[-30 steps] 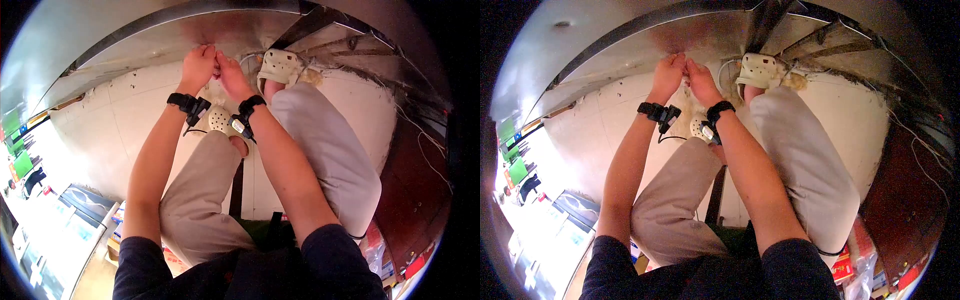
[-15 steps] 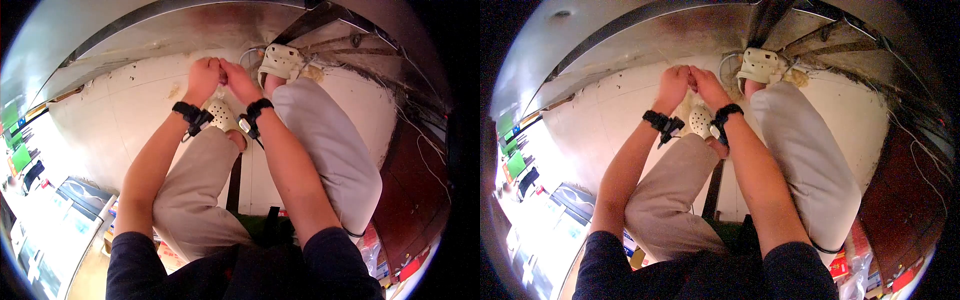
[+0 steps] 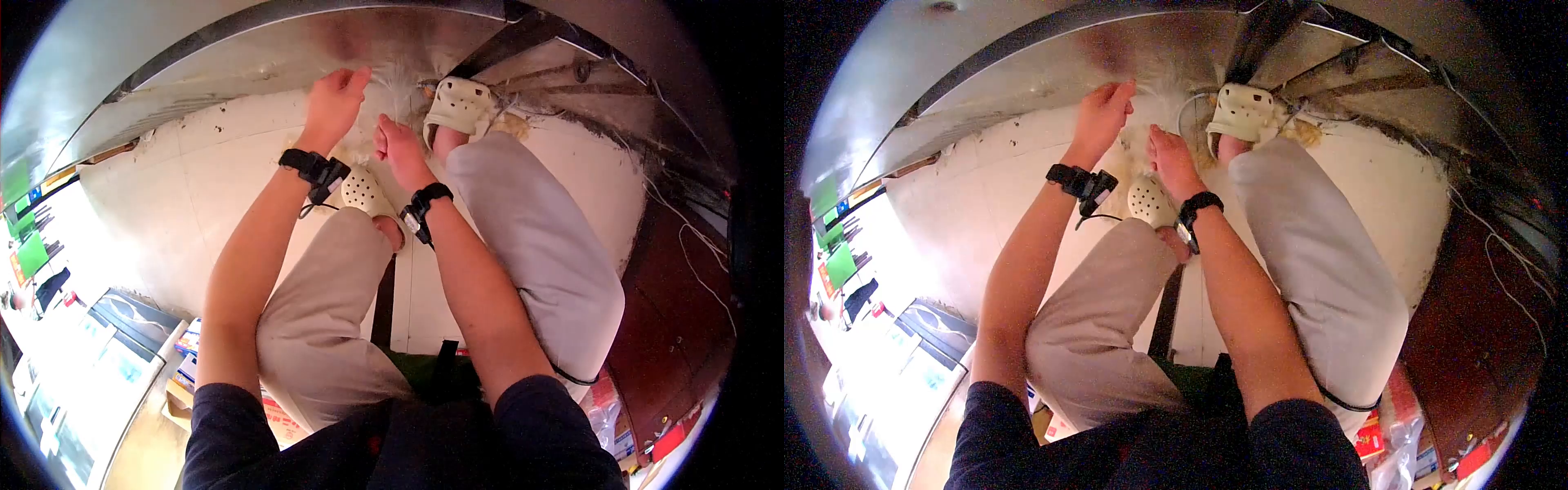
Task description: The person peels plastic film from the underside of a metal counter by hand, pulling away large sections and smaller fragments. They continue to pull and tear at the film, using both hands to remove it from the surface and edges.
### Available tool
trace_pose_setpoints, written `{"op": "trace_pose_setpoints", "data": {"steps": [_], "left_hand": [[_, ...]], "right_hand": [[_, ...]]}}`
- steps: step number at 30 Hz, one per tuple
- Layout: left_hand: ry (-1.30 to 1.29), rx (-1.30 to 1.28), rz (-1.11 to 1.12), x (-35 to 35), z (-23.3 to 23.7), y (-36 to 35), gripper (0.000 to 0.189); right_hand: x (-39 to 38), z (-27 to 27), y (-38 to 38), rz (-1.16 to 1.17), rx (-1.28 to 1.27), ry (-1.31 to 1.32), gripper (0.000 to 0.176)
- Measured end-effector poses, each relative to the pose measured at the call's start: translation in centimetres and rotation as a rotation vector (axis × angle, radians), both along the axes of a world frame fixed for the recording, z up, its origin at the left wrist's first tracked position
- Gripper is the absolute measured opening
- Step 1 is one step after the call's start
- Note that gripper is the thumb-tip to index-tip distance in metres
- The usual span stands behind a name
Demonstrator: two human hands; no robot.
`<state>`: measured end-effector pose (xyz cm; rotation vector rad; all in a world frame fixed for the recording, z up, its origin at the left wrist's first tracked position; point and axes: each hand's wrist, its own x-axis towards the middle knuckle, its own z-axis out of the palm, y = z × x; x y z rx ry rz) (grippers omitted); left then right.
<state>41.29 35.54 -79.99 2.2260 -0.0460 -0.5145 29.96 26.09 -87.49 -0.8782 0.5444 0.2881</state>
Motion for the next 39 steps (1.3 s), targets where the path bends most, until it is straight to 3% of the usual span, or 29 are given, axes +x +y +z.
{"op": "trace_pose_setpoints", "data": {"steps": [3, 5, 9, 11, 15, 18, 20, 24, 27, 29, 30, 32, 36, 39], "left_hand": [[0.068, -0.164, 0.045, 0.8, -1.0, -0.7, 0.044], [0.212, -0.409, 0.226, 0.7, -1.2, -0.4, 0.039], [0.052, -0.139, 0.215, 1.0, 0.9, 1.0, 0.037], [-0.091, -0.006, 0.124, 1.3, 1.8, 1.5, 0.035], [-0.116, -0.026, 0.089, 1.5, 0.4, 2.5, 0.031], [-0.259, -0.178, 0.039, 1.6, -0.2, 2.9, 0.029], [-0.244, -0.074, 0.046, 1.4, 0.7, 2.9, 0.028], [-0.322, -0.154, 0.062, 1.5, 0.2, 3.1, 0.026], [-0.276, 0.013, 0.000, 1.6, 1.6, 3.7, 0.025], [-0.294, 0.003, -0.061, 1.4, 2.0, 4.1, 0.025], [-0.296, 0.008, -0.055, 1.2, 1.9, 4.2, 0.025], [-0.209, -0.227, -0.012, 1.2, 1.8, 4.2, 0.024], [-0.107, -0.206, -0.017, 1.5, 0.8, 4.6, 0.023], [-0.234, -0.234, -0.007, 1.6, -0.6, 4.7, 0.023]], "right_hand": [[0.2, -0.3, -0.4, 0.024, -0.053, 0.010, 0.038], [-0.1, -0.5, -0.2, -0.062, -0.047, 0.032, 0.039], [-0.3, -0.9, -0.1, -0.054, -0.056, 0.075, 0.040], [-0.4, -1.6, 0.1, -0.038, -0.205, -0.001, 0.041], [-0.3, -3.1, 0.2, -0.042, -0.343, -0.036, 0.037], [-0.4, -2.8, 0.1, 0.003, -0.386, 0.003, 0.047], [-0.3, -2.0, 1.3, 0.025, -0.831, 0.035, 0.050], [-0.8, -0.8, 3.7, 0.066, -1.015, -0.146, 0.045], [1.9, 3.5, 4.5, 0.222, -0.808, -0.137, 0.045], [5.4, 4.6, 4.5, -0.095, -0.203, 0.067, 0.043], [6.7, 5.5, 4.2, -0.088, -0.199, 0.065, 0.043], [8.5, 6.8, 3.9, -0.081, -0.058, -0.088, 0.036], [9.3, 6.2, 4.7, -0.168, 0.129, -0.127, 0.030], [9.5, 4.7, 5.1, -0.256, 0.295, -0.164, 0.026]]}}
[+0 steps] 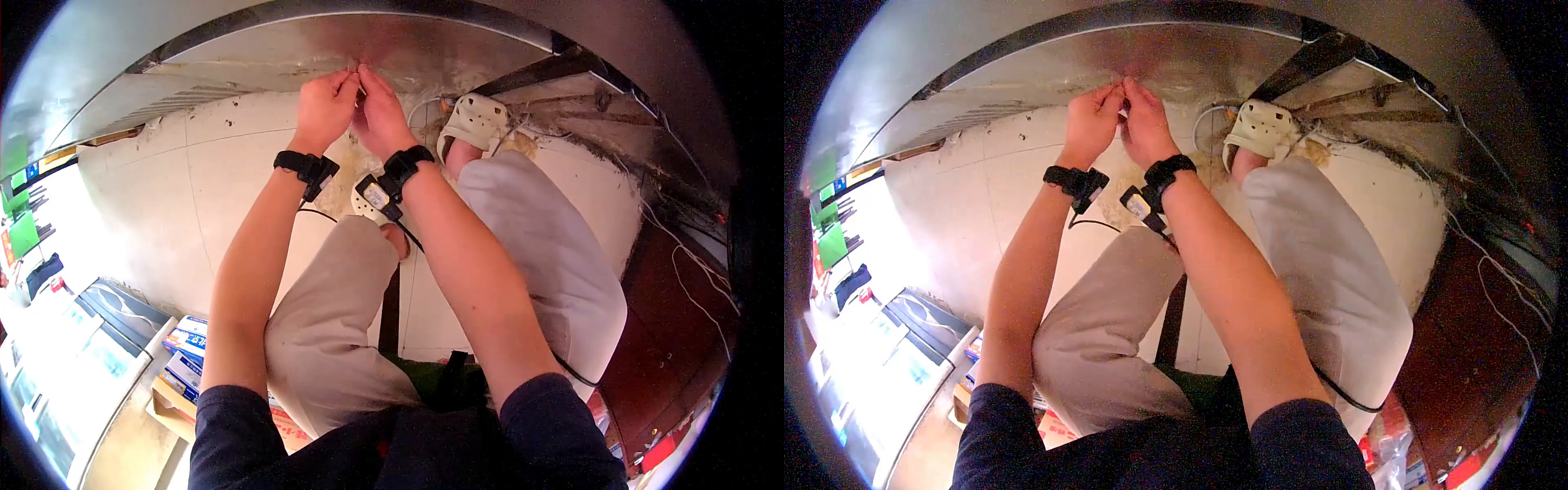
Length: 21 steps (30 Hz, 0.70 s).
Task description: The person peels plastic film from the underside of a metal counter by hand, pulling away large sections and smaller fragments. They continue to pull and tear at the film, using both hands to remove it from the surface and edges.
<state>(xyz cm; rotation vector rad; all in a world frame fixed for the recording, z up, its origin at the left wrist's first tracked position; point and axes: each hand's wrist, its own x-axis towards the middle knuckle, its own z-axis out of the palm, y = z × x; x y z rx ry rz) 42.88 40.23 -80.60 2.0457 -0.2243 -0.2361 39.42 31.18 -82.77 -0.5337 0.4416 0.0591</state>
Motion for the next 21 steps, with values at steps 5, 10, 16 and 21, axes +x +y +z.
{"op": "trace_pose_setpoints", "data": {"steps": [5, 10, 16, 21], "left_hand": [[0.062, 0.056, 0.008, -0.6, 0.2, 0.7, 0.023], [0.053, 0.017, 0.002, -1.1, 0.3, 2.0, 0.026], [0.190, -0.063, 0.116, -2.2, 2.2, 3.1, 0.023], [0.033, 0.112, 0.029, -2.6, 2.3, 2.5, 0.024]], "right_hand": [[-0.4, 0.3, 0.6, 0.038, 0.051, 0.051, 0.022], [-1.0, -0.2, 2.3, 0.023, 0.115, 0.000, 0.022], [-1.6, 1.6, 3.8, 0.034, 0.060, 0.075, 0.026], [0.1, 1.4, 1.0, 0.103, 0.182, 0.017, 0.033]]}}
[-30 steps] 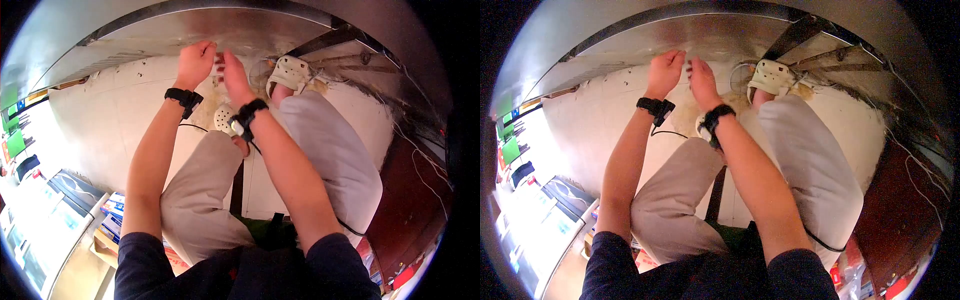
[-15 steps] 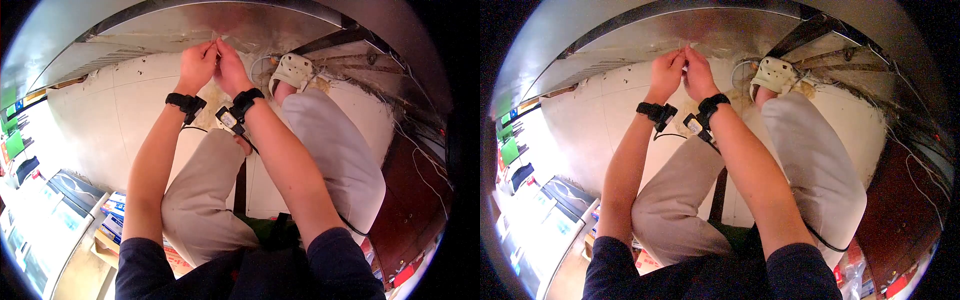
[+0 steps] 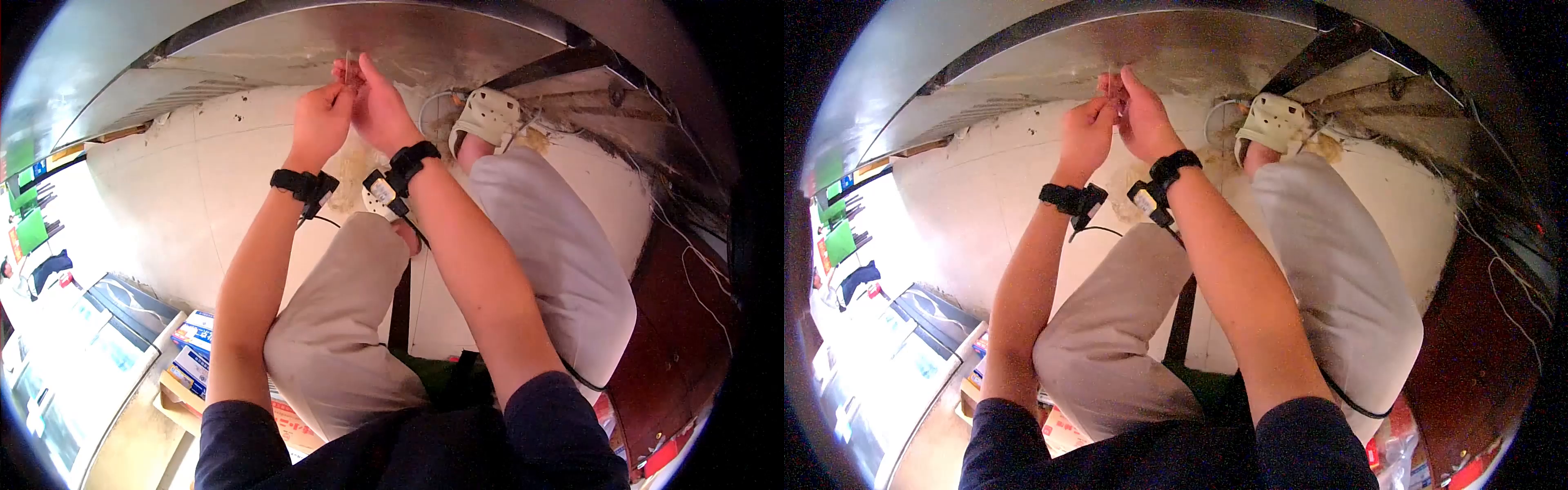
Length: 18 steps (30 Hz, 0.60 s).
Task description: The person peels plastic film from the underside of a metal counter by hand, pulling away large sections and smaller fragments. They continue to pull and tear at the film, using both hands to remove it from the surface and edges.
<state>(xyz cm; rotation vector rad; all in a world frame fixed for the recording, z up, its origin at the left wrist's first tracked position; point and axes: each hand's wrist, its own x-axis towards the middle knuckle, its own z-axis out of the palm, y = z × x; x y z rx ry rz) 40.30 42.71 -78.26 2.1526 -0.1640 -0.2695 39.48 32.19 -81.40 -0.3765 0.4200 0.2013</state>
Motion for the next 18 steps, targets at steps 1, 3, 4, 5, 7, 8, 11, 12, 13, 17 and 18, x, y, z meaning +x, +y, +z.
{"op": "trace_pose_setpoints", "data": {"steps": [1, 3, 4, 5, 7, 8, 11, 12, 13, 17, 18], "left_hand": [[-0.001, 0.015, 0.003, 0.1, -0.1, -0.1, 0.024], [-0.003, -0.012, 0.012, 0.0, -0.1, -0.1, 0.025], [-0.008, 0.009, -0.002, -0.1, -0.1, 0.1, 0.025], [-0.015, 0.029, -0.016, -0.1, 0.0, 0.3, 0.025], [-0.004, 0.062, -0.009, -0.4, 0.5, 0.5, 0.025], [0.014, 0.092, -0.006, -0.8, 0.9, 0.6, 0.025], [0.017, 0.001, 0.018, -2.0, 0.3, 1.8, 0.024], [0.017, 0.000, 0.019, -2.5, 0.1, 2.4, 0.024], [0.022, 0.035, 0.017, -3.2, -0.1, 3.1, 0.024], [0.075, 0.180, -0.008, -6.9, -0.7, 6.6, 0.023], [0.142, 0.160, 0.043, -7.8, 0.1, 7.0, 0.025]], "right_hand": [[0.4, -0.3, -0.3, 0.011, -0.045, -0.032, 0.031], [0.5, -0.9, -0.1, 0.008, -0.026, -0.075, 0.029], [0.4, -1.0, 0.2, 0.006, -0.004, -0.116, 0.028], [0.3, -1.0, 0.4, 0.009, -0.005, -0.116, 0.028], [0.2, -1.2, 0.8, 0.059, -0.005, -0.082, 0.027], [-0.1, -1.3, 1.1, 0.060, -0.004, -0.081, 0.027], [-1.3, -1.7, 2.0, 0.113, -0.062, -0.148, 0.027], [-1.9, -1.8, 2.7, 0.141, -0.060, -0.134, 0.026], [-2.5, -1.7, 3.3, 0.168, -0.057, -0.121, 0.025], [-5.1, -2.5, 4.9, 0.378, -0.154, -0.105, 0.024], [-5.4, -2.8, 4.8, 0.293, -0.486, -0.293, 0.027]]}}
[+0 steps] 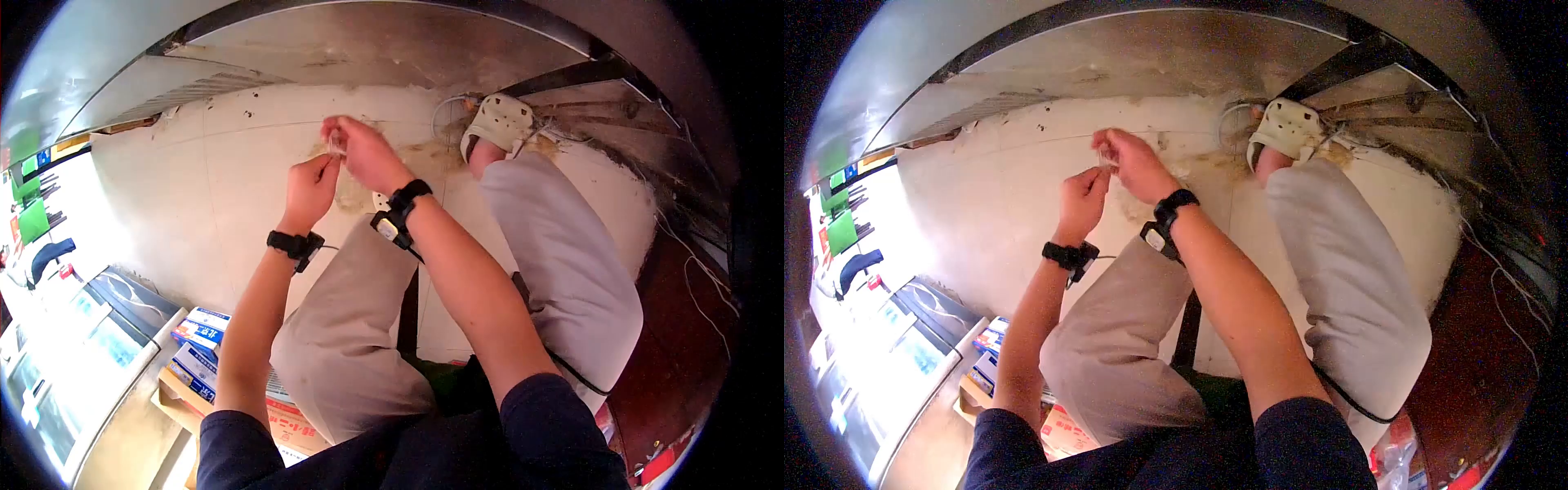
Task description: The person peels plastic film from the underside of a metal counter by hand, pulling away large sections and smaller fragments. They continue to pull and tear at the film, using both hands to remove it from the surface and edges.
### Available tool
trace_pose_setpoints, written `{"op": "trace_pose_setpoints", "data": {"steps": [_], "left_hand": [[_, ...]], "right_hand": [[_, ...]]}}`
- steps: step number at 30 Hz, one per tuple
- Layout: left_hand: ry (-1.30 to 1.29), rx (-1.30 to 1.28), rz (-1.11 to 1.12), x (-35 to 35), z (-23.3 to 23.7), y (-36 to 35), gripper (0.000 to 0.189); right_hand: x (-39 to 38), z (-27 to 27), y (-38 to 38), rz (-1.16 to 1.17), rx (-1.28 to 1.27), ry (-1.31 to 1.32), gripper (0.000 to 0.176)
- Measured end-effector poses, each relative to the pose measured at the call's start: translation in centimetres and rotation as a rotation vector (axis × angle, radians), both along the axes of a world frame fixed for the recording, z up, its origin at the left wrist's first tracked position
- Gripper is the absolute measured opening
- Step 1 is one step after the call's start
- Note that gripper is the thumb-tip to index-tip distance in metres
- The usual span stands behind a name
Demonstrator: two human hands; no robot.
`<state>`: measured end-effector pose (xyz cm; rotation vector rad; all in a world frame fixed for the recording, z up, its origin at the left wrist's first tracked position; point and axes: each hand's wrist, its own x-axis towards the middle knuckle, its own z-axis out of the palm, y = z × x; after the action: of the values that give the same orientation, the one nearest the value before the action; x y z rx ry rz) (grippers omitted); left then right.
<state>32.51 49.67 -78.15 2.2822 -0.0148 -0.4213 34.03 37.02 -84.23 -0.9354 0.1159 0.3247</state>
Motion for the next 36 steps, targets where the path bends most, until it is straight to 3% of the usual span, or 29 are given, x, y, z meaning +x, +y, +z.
{"op": "trace_pose_setpoints", "data": {"steps": [1, 3, 5, 7, 10, 13, 15, 16, 19, 21, 25, 27, 28, 36], "left_hand": [[0.002, 0.006, 0.003, 0.0, 0.0, 0.2, 0.025], [-0.072, 0.005, 0.013, -0.5, -0.4, 0.7, 0.027], [-0.060, 0.018, -0.015, 0.0, 1.0, -0.9, 0.028], [-0.072, 0.021, -0.049, 1.8, 1.3, -1.7, 0.030], [0.006, 0.165, -0.044, 4.2, 0.7, -2.1, 0.029], [-0.002, 0.131, -0.158, 5.6, -1.6, -0.3, 0.026], [-0.044, 0.198, -0.444, 6.2, -3.6, 1.6, 0.027], [-0.031, 0.205, -0.449, 6.5, -3.0, 1.4, 0.027], [-0.106, 0.194, -0.279, 9.6, 2.5, -2.2, 0.034], [0.135, -0.088, -0.069, 11.2, 5.1, -4.8, 0.034], [0.012, 0.063, -0.063, 13.0, 4.2, -6.3, 0.035], [-0.177, 0.128, -0.094, 12.6, 3.3, -6.5, 0.036], [-0.281, -0.009, -0.082, 12.3, 2.9, -6.7, 0.033], [-0.373, 0.010, -0.086, 11.4, 0.7, -6.0, 0.026]], "right_hand": [[0.4, 0.3, -0.4, 0.003, 0.006, 0.002, 0.027], [2.0, 1.9, -1.4, -0.051, 0.437, 0.363, 0.032], [3.6, 2.3, -1.8, -0.039, 0.352, 0.350, 0.037], [5.2, 2.9, -2.5, -0.204, 0.369, 0.295, 0.038], [6.3, 3.2, -3.6, -0.246, 0.401, 0.284, 0.031], [6.4, 2.5, -4.0, -0.267, 0.371, 0.243, 0.026], [6.6, 2.0, -4.2, -0.280, 0.365, 0.226, 0.023], [6.7, 1.6, -4.3, -0.256, 0.292, 0.181, 0.022], [6.7, 1.5, -4.4, -0.245, 0.190, 0.133, 0.021], [6.8, 1.8, -4.4, -0.255, 0.159, 0.128, 0.020], [6.5, 2.6, -3.9, -0.283, 0.106, 0.095, 0.021], [6.6, 2.8, -3.8, -0.309, 0.103, 0.124, 0.021], [6.5, 2.9, -3.7, -0.317, 0.083, 0.135, 0.021], [5.9, 2.4, -3.4, -0.271, 0.026, 0.098, 0.025]]}}
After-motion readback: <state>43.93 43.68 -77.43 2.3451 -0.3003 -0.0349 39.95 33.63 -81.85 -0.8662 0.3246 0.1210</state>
